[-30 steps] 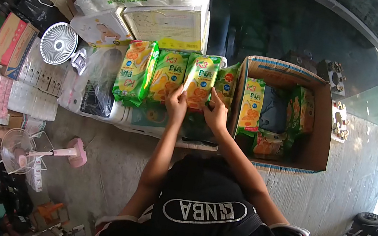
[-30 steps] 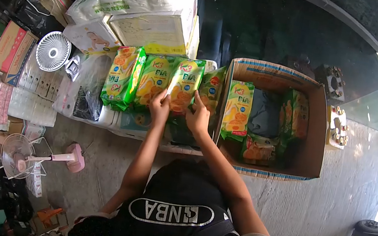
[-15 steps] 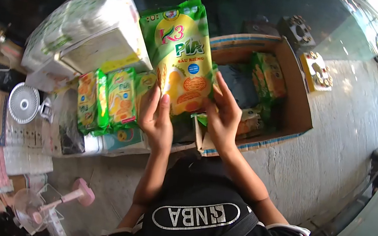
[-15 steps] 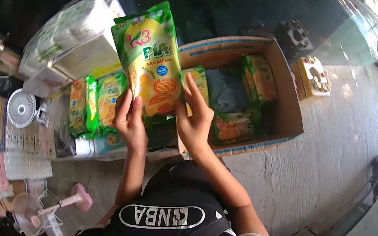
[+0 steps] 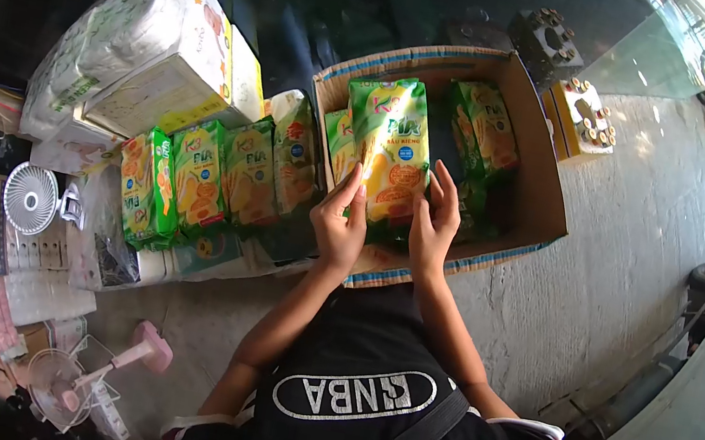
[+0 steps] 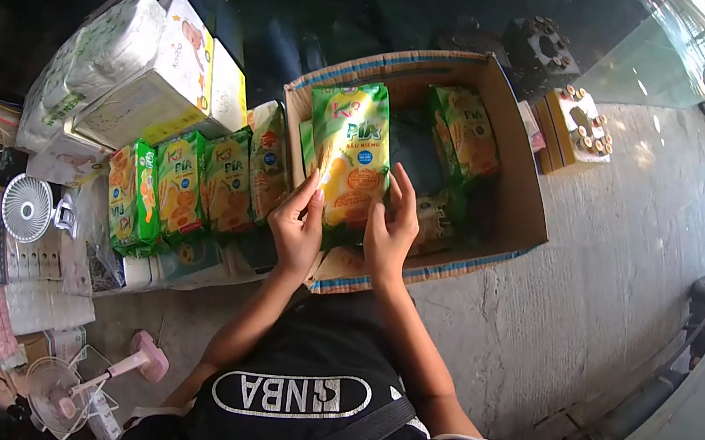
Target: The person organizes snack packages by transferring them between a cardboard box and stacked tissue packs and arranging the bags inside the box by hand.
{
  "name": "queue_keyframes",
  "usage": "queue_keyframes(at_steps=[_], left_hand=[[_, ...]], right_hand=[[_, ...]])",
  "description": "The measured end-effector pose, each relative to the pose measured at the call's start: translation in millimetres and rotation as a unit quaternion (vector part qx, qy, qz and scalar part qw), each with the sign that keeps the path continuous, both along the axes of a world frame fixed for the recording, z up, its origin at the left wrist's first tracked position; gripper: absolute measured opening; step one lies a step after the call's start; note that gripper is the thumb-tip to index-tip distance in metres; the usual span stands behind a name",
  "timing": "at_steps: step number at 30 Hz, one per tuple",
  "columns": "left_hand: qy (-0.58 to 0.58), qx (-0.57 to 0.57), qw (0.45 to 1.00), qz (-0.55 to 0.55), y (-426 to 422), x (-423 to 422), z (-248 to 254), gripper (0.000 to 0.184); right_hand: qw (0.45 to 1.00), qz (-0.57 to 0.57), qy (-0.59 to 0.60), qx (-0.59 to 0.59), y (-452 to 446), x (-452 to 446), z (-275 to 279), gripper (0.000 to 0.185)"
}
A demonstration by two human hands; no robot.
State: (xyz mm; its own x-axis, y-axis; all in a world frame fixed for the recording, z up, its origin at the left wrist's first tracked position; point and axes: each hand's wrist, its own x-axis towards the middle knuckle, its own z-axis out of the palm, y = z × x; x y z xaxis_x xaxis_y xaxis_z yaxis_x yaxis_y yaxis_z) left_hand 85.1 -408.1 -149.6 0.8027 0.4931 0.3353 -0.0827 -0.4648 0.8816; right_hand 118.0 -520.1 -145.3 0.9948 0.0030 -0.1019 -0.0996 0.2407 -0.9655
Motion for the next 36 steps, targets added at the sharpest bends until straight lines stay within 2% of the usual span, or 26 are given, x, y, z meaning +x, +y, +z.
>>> queue_keyframes(at_steps=[1, 3, 5, 6, 7, 9, 10, 11, 13, 15, 16, 17, 19, 20, 21, 23, 24, 25, 27, 29, 31, 32, 33, 34, 35, 36], left_hand=[[-0.005, 0.004, 1.0, 0.006, 2, 2, -1, 0.027], [-0.012, 0.082, 0.997, 0.009, 6, 3, -4, 0.032], [0.008, 0.123, 0.992, -0.003, 4, 1, -9, 0.03], [0.023, 0.107, 0.994, -0.018, 3, -1, -11, 0.029], [0.037, 0.09, 0.995, -0.033, 3, -5, -16, 0.028], [0.029, 0.089, 0.995, -0.026, 11, -11, -18, 0.026], [0.036, 0.083, 0.995, -0.03, 19, -15, -17, 0.025], [0.044, 0.076, 0.996, -0.034, 28, -20, -15, 0.024], [0.004, 0.024, 0.999, 0.022, 50, -28, -21, 0.019], [0.009, 0.003, 0.996, 0.084, 74, -42, -6, 0.017], [-0.016, 0.02, 0.992, 0.122, 91, -49, -12, 0.015], [-0.041, 0.038, 0.986, 0.159, 108, -58, -17, 0.014], [-0.04, 0.067, 0.967, 0.244, 137, -81, -7, 0.015], [-0.047, 0.087, 0.954, 0.281, 156, -93, -8, 0.015], [-0.054, 0.108, 0.941, 0.317, 174, -105, -9, 0.015], [-0.046, 0.202, 0.894, 0.398, 207, -128, -6, 0.02], [-0.039, 0.232, 0.881, 0.411, 220, -139, 5, 0.021], [-0.032, 0.264, 0.867, 0.421, 232, -149, 17, 0.021], [-0.051, 0.267, 0.852, 0.448, 252, -163, 33, 0.021], [-0.013, 0.252, 0.862, 0.44, 283, -179, 29, 0.028], [0.052, 0.191, 0.878, 0.437, 303, -182, 20, 0.042], [0.051, 0.168, 0.894, 0.413, 317, -182, 3, 0.056], [0.105, 0.148, 0.897, 0.403, 330, -183, -23, 0.064], [0.143, 0.103, 0.92, 0.351, 339, -182, -41, 0.066], [0.144, 0.176, 0.882, 0.413, 330, -175, -45, 0.057], [0.101, 0.173, 0.88, 0.432, 325, -173, -49, 0.051]], right_hand=[[1.0, 0.013, 0.016, 0.022, 5, 5, 1, 0.054], [0.992, 0.079, -0.071, -0.074, 19, 18, -23, 0.066], [0.949, 0.189, -0.182, -0.174, 38, 34, -75, 0.069], [0.902, 0.254, -0.225, -0.266, 43, 41, -98, 0.067], [0.794, 0.321, -0.241, -0.456, 45, 46, -125, 0.065], [0.741, 0.358, -0.269, -0.501, 47, 51, -113, 0.066], [0.851, 0.332, -0.101, -0.394, 48, 48, -99, 0.066], [0.837, 0.381, -0.16, -0.358, 42, 58, -126, 0.062], [0.884, 0.305, -0.117, -0.333, 40, 52, -118, 0.058], [0.884, 0.232, -0.116, -0.389, 39, 43, -98, 0.056], [0.888, 0.168, -0.162, -0.396, 43, 37, -93, 0.052], [0.887, 0.173, -0.166, -0.395, 47, 31, -84, 0.052], [0.881, 0.054, -0.278, -0.379, 58, 17, -57, 0.047], [0.892, 0.029, -0.279, -0.353, 69, 8, -38, 0.037], [0.893, 0.032, -0.28, -0.351, 77, 2, -28, 0.037], [0.895, 0.073, -0.342, -0.278, 93, -9, -14, 0.025], [0.906, 0.113, -0.345, -0.218, 102, -17, -7, 0.014], [0.914, 0.168, -0.309, -0.2, 114, -26, -19, 0.011], [0.87, 0.334, -0.311, -0.188, 148, -38, -14, 0.011], [0.845, 0.427, -0.292, -0.137, 191, -54, -9, 0.016], [0.868, 0.427, -0.24, -0.083, 236, -73, -9, 0.034], [0.869, 0.439, -0.199, -0.116, 255, -80, -11, 0.045], [0.866, 0.449, -0.16, -0.149, 275, -86, -17, 0.056], [0.867, 0.46, -0.113, -0.157, 298, -91, -33, 0.064], [0.851, 0.482, -0.039, -0.204, 320, -93, -51, 0.057], [0.859, 0.492, 0.037, -0.132, 328, -95, -60, 0.051]])
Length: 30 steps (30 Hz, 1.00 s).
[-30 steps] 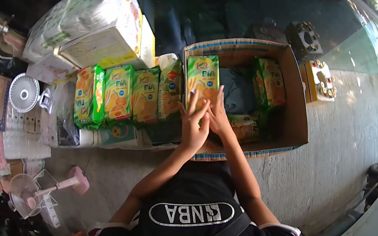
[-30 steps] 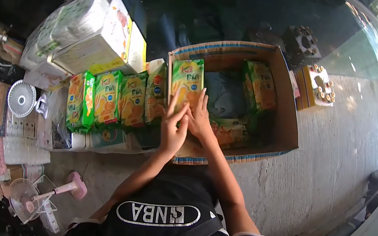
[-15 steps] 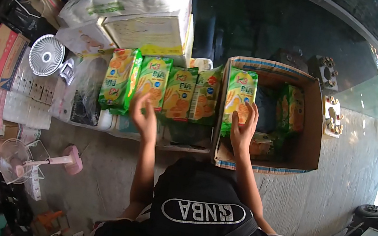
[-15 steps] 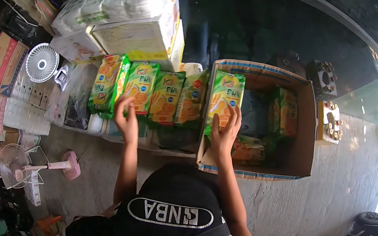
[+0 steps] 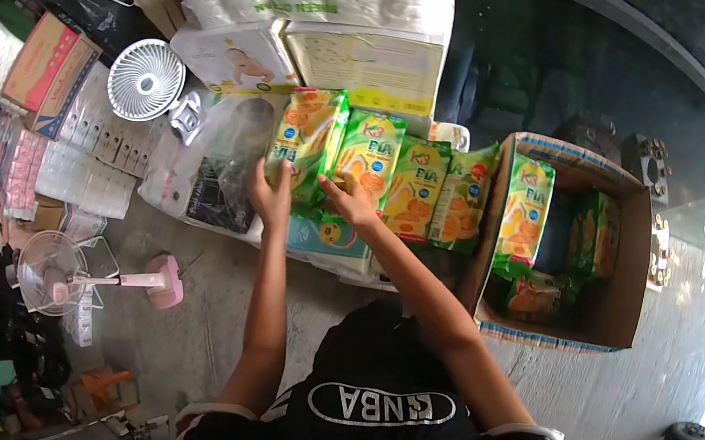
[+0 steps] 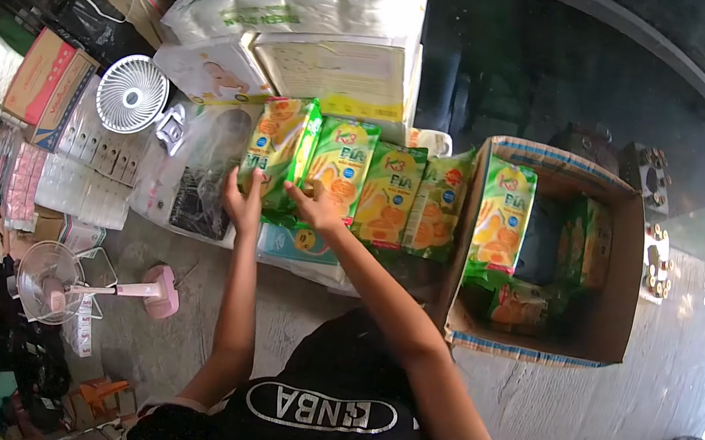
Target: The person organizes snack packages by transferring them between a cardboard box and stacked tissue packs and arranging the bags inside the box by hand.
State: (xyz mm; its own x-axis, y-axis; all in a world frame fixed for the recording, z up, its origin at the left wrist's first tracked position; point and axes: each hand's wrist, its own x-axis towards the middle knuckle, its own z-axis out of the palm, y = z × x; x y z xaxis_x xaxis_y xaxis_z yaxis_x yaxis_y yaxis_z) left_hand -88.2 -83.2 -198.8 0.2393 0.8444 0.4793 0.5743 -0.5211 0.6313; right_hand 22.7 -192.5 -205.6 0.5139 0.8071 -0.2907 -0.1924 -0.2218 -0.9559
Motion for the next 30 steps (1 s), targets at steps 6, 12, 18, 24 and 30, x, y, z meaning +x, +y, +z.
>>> queue_keyframes(at_steps=[6, 12, 18, 24, 30], left_hand=[[-0.083, -0.038, 0.996, -0.024, 1, -9, -8, 0.032], [-0.079, 0.03, 0.996, -0.024, 1, -10, -11, 0.023], [-0.106, 0.073, 0.991, -0.034, -35, -3, 15, 0.015], [-0.099, 0.135, 0.984, -0.058, -153, 26, 69, 0.013], [-0.081, 0.157, 0.963, -0.205, -232, 63, 120, 0.013]], right_hand=[[0.995, -0.041, -0.028, 0.086, -10, -15, -16, 0.035], [0.99, 0.046, -0.097, 0.094, -25, -13, -21, 0.036], [0.987, 0.125, -0.025, 0.097, -54, -11, 26, 0.048], [0.997, -0.001, 0.007, 0.074, -121, -11, 25, 0.058], [0.927, 0.04, 0.21, 0.31, -170, 25, 41, 0.048]])
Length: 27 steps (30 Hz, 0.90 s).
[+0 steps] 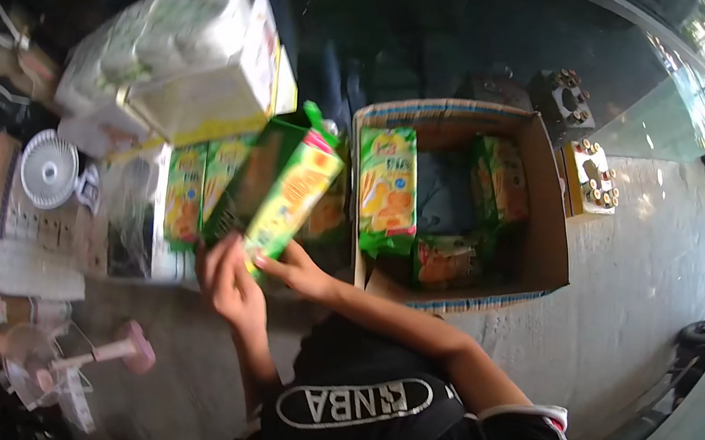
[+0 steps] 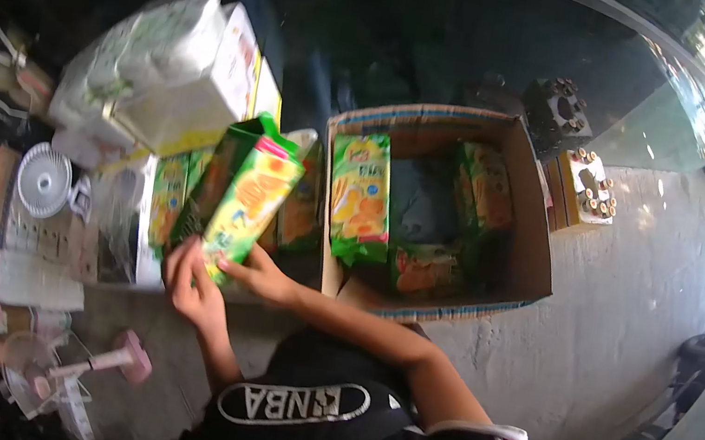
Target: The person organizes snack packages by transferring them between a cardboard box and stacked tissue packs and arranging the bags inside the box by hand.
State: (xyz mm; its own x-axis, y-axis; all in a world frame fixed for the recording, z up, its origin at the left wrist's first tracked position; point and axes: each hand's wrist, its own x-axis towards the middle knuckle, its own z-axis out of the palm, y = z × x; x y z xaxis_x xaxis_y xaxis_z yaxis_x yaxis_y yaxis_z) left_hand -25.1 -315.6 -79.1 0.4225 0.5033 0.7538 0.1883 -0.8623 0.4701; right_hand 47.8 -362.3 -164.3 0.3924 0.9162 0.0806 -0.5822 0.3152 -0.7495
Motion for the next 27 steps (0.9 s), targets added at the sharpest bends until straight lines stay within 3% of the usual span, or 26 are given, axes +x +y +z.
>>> queue_keyframes(at_steps=[3, 5, 7, 9, 11, 13, 15, 16, 17, 19, 20, 21, 23, 24, 25, 27], left_hand=[[0.002, 0.031, 0.993, -0.113, -28, 39, 19, 0.016], [-0.03, 0.006, 0.979, -0.2, -50, 76, 19, 0.016], [-0.032, 0.036, 0.96, -0.274, -74, 118, 15, 0.015], [-0.098, -0.062, 0.928, -0.354, -110, 166, 2, 0.012], [-0.07, -0.258, 0.889, -0.373, -146, 206, -37, 0.009], [0.029, -0.352, 0.863, -0.36, -176, 241, -100, 0.007], [0.145, -0.432, 0.822, -0.343, -210, 256, -166, 0.02], [0.201, -0.381, 0.842, -0.324, -227, 253, -202, 0.028], [0.255, -0.327, 0.858, -0.301, -239, 251, -226, 0.037], [0.227, -0.328, 0.859, -0.321, -242, 254, -233, 0.045], [0.213, -0.328, 0.855, -0.341, -241, 248, -236, 0.053], [0.218, -0.333, 0.853, -0.336, -237, 243, -227, 0.053], [0.281, -0.33, 0.842, -0.322, -220, 249, -213, 0.056], [0.242, -0.314, 0.847, -0.354, -213, 247, -221, 0.061], [0.243, -0.315, 0.849, -0.347, -209, 242, -224, 0.061], [0.271, -0.284, 0.82, -0.417, -205, 230, -231, 0.067]], right_hand=[[0.984, -0.14, -0.109, 0.01, -49, 56, 30, 0.042], [0.986, -0.156, -0.061, -0.015, -88, 100, 25, 0.042], [0.965, -0.235, -0.113, -0.016, -138, 137, 31, 0.038], [0.941, -0.337, -0.025, -0.031, -185, 155, 27, 0.033], [0.879, -0.471, 0.059, -0.026, -219, 173, -16, 0.024], [0.852, -0.5, 0.09, -0.13, -261, 188, -44, 0.027], [0.777, -0.553, 0.2, -0.222, -295, 197, -82, 0.029], [0.742, -0.612, 0.108, -0.252, -309, 203, -111, 0.034], [0.725, -0.598, 0.096, -0.327, -312, 207, -105, 0.038], [0.715, -0.612, 0.064, -0.333, -301, 208, -79, 0.041], [0.736, -0.595, -0.036, -0.321, -303, 213, -100, 0.045], [0.728, -0.587, -0.081, -0.346, -297, 208, -84, 0.049], [0.669, -0.596, -0.196, -0.399, -289, 209, -91, 0.054], [0.647, -0.584, -0.235, -0.43, -287, 210, -93, 0.061], [0.653, -0.579, -0.235, -0.429, -287, 210, -96, 0.061], [0.61, -0.579, -0.288, -0.458, -288, 206, -90, 0.067]])
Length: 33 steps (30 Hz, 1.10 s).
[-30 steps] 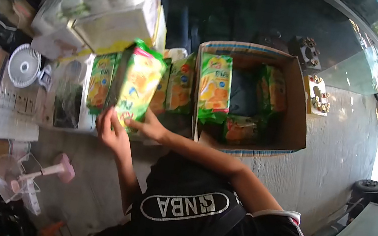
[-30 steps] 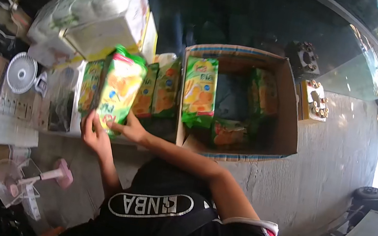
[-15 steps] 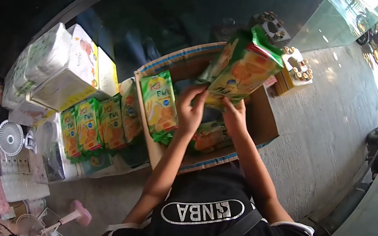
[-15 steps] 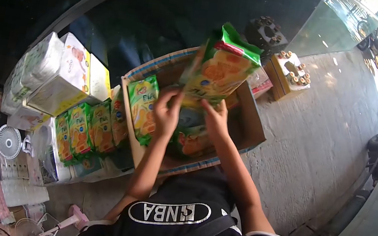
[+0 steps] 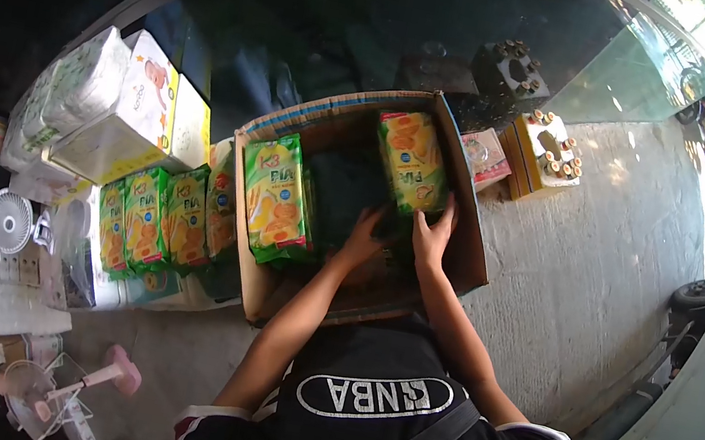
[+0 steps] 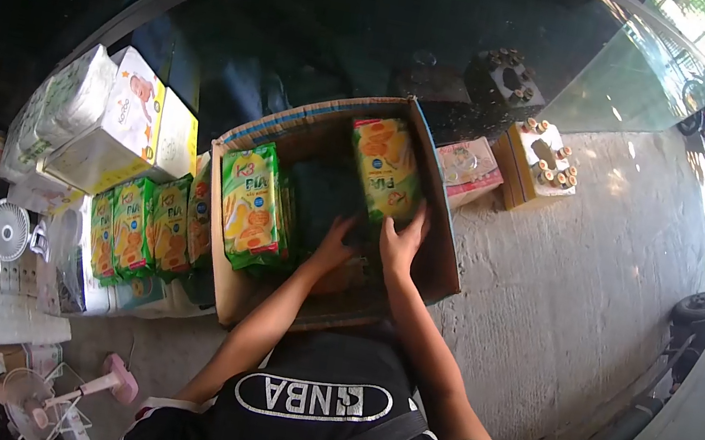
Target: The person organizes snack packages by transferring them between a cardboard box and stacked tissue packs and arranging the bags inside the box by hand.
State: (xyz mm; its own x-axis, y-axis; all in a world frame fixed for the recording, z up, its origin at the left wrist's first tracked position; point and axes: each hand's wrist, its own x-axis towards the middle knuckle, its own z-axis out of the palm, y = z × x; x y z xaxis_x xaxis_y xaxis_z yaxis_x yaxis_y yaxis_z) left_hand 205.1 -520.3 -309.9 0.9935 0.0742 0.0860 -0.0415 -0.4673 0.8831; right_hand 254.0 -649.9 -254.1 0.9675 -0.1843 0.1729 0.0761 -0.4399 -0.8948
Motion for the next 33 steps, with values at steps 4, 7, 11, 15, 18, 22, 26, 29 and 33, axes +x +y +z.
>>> queue_keyframes(at_steps=[4, 7, 11, 15, 18, 22, 26, 29, 33], left_hand=[[0.022, -0.052, 0.997, -0.056, -9, -6, -17, 0.076], [0.234, -0.414, 0.877, -0.066, -17, -15, -21, 0.082], [0.175, -0.263, 0.945, -0.083, -7, -15, -10, 0.074], [-0.06, 0.062, 0.996, 0.008, 9, -7, 59, 0.043], [-0.118, -0.022, 0.989, 0.088, 31, -26, 101, 0.025], [-0.105, -0.034, 0.966, 0.234, 73, -81, 135, 0.013], [-0.145, 0.019, 0.904, 0.403, 124, -136, 137, 0.011], [-0.139, -0.062, 0.855, 0.495, 164, -171, 108, 0.012], [-0.144, -0.131, 0.804, 0.562, 204, -201, 102, 0.012]], right_hand=[[0.998, 0.046, -0.03, 0.009, 3, -2, 9, 0.072], [0.998, 0.052, -0.011, 0.026, 4, -3, 4, 0.072], [0.997, 0.077, 0.008, -0.008, 3, -3, 1, 0.071], [0.993, 0.119, -0.001, 0.009, -5, 4, -14, 0.066], [0.99, 0.135, 0.033, -0.029, -8, 6, -14, 0.067], [0.985, 0.115, 0.015, -0.128, -4, 1, -12, 0.066], [0.981, 0.122, 0.034, -0.149, -3, 2, -7, 0.065], [0.971, 0.078, -0.071, -0.214, 2, -1, -10, 0.058], [0.934, 0.111, -0.19, -0.281, 45, -26, 57, 0.042]])
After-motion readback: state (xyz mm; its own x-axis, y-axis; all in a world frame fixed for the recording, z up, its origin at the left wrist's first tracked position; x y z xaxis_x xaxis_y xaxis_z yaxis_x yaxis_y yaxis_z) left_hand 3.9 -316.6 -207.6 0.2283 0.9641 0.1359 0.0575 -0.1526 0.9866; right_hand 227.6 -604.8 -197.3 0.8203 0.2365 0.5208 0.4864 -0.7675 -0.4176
